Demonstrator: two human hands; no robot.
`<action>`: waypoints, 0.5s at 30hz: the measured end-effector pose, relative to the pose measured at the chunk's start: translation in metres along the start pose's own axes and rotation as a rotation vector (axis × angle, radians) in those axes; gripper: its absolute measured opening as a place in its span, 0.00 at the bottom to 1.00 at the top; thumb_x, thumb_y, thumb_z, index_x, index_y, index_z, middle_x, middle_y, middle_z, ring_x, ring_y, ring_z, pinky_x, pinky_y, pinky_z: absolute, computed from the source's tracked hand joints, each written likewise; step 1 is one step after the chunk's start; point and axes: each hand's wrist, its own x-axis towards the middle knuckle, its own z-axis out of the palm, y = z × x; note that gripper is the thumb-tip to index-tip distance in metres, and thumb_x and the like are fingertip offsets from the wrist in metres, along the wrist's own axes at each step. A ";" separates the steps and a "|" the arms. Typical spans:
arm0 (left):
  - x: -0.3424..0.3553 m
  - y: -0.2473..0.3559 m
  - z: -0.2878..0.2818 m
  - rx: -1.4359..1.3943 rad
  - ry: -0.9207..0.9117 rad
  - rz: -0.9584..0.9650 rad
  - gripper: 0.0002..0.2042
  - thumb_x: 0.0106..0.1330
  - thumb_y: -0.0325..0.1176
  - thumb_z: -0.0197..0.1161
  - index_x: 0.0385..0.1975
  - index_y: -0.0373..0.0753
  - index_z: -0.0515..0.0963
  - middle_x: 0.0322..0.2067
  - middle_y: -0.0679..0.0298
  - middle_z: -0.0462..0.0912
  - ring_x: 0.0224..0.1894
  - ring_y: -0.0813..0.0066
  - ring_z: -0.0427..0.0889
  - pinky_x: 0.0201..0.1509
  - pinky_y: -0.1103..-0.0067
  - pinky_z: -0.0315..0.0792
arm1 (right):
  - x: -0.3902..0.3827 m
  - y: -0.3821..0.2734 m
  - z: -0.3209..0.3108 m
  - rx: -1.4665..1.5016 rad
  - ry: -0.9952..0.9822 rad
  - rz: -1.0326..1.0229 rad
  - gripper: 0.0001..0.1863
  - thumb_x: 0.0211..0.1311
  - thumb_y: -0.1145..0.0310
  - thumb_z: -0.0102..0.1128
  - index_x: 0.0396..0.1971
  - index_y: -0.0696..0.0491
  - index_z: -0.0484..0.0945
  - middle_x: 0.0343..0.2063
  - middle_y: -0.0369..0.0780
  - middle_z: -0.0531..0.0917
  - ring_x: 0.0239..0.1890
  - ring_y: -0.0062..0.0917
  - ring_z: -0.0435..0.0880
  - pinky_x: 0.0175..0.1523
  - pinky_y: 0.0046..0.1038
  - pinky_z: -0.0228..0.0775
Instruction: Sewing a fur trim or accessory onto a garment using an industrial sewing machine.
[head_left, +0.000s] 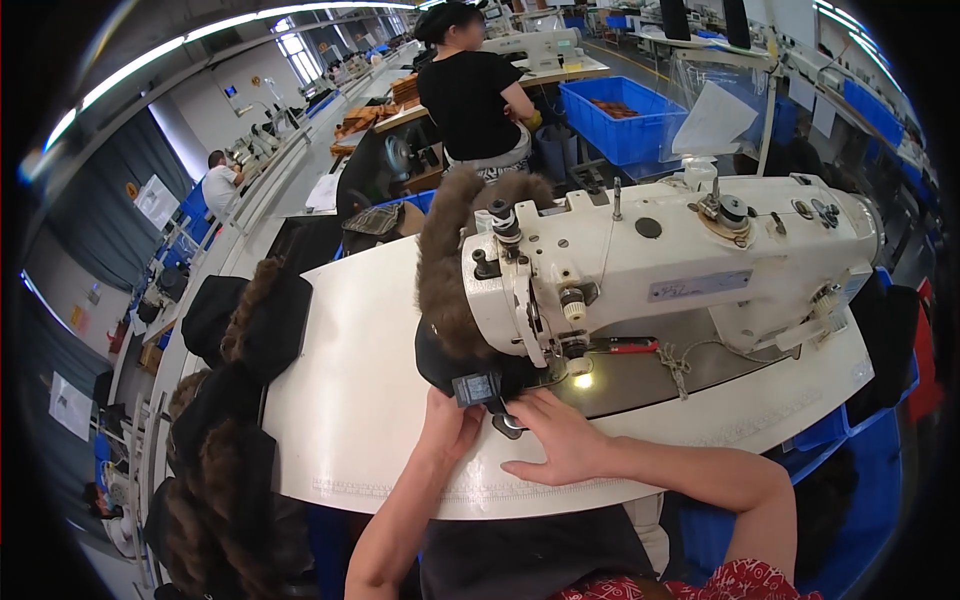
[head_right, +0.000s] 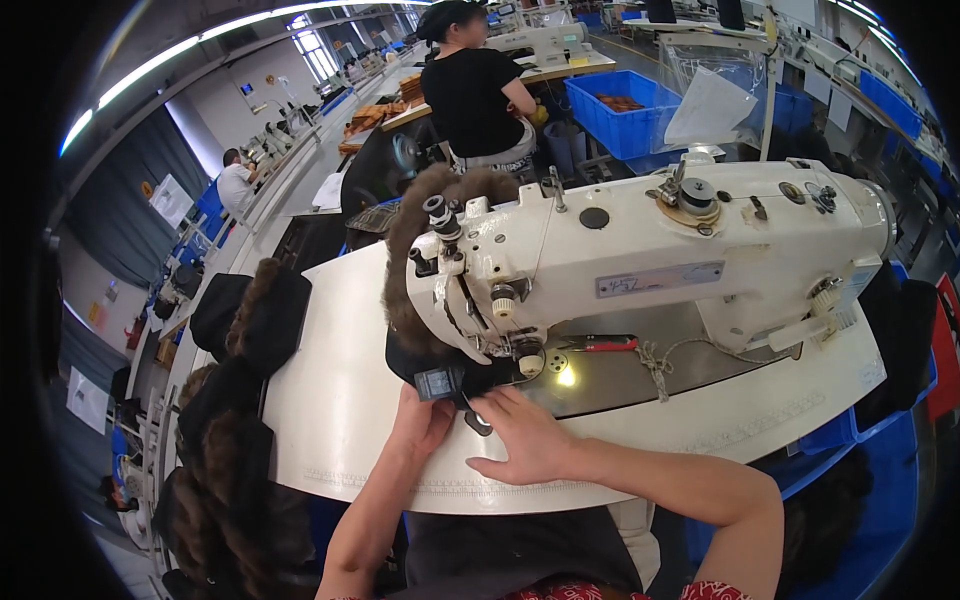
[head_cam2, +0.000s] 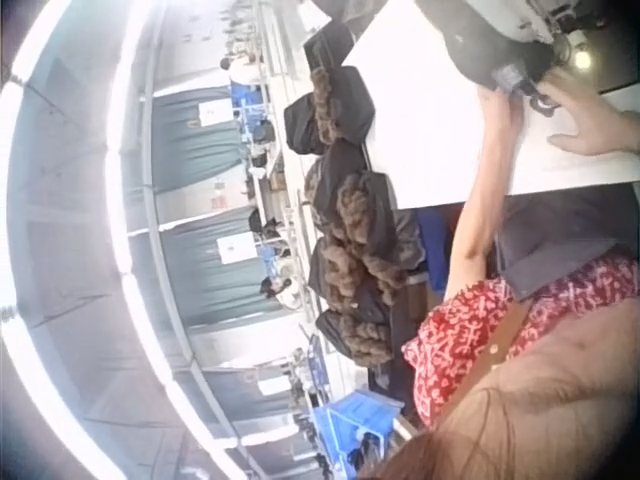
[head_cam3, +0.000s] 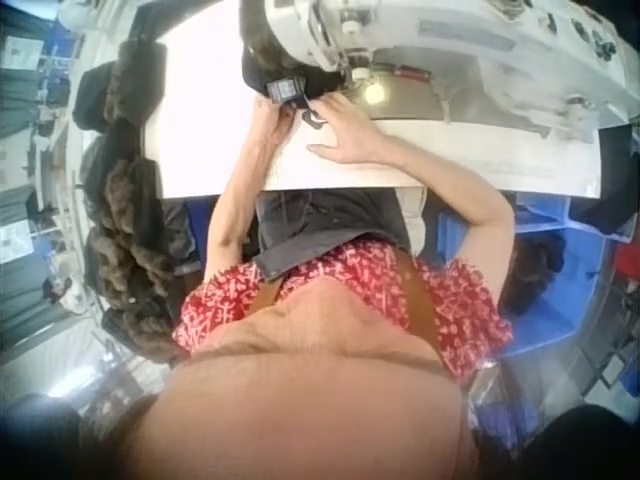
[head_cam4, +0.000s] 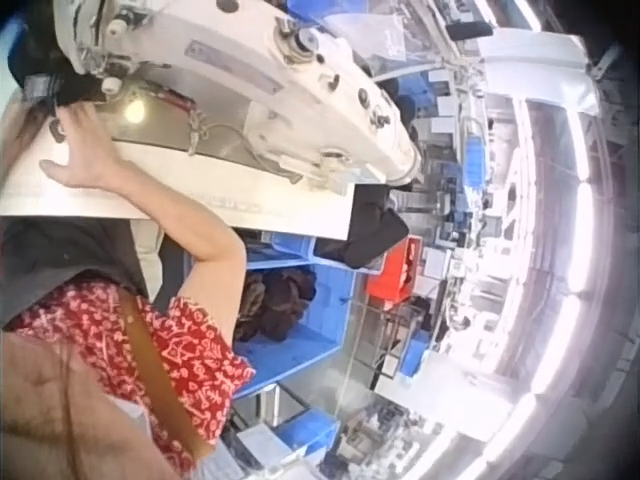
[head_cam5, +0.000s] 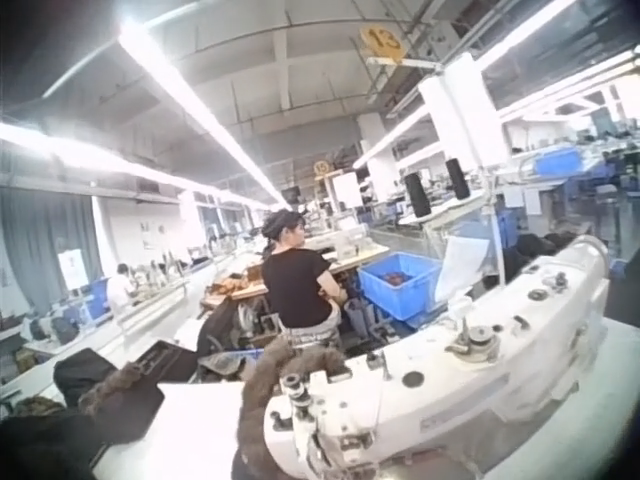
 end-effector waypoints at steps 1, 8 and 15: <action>-0.001 -0.001 -0.001 0.011 -0.055 0.002 0.19 0.66 0.20 0.60 0.57 0.37 0.71 0.50 0.61 0.80 0.50 0.71 0.81 0.50 0.74 0.78 | 0.002 0.000 -0.002 -0.044 -0.056 -0.027 0.38 0.53 0.54 0.71 0.54 0.65 0.67 0.48 0.54 0.74 0.54 0.47 0.73 0.58 0.40 0.70; 0.013 0.014 -0.022 0.000 -0.184 -0.024 0.28 0.64 0.26 0.66 0.64 0.40 0.67 0.58 0.62 0.77 0.57 0.71 0.78 0.61 0.73 0.74 | 0.016 0.005 -0.005 -0.042 -0.170 -0.141 0.41 0.58 0.50 0.67 0.58 0.69 0.65 0.50 0.55 0.75 0.56 0.48 0.72 0.62 0.40 0.67; 0.001 0.026 -0.021 0.606 -0.205 0.091 0.28 0.60 0.22 0.65 0.62 0.34 0.67 0.54 0.63 0.79 0.54 0.74 0.78 0.60 0.75 0.71 | 0.005 0.007 0.006 1.361 0.076 0.618 0.20 0.68 0.63 0.60 0.54 0.59 0.76 0.46 0.38 0.78 0.49 0.21 0.79 0.55 0.26 0.72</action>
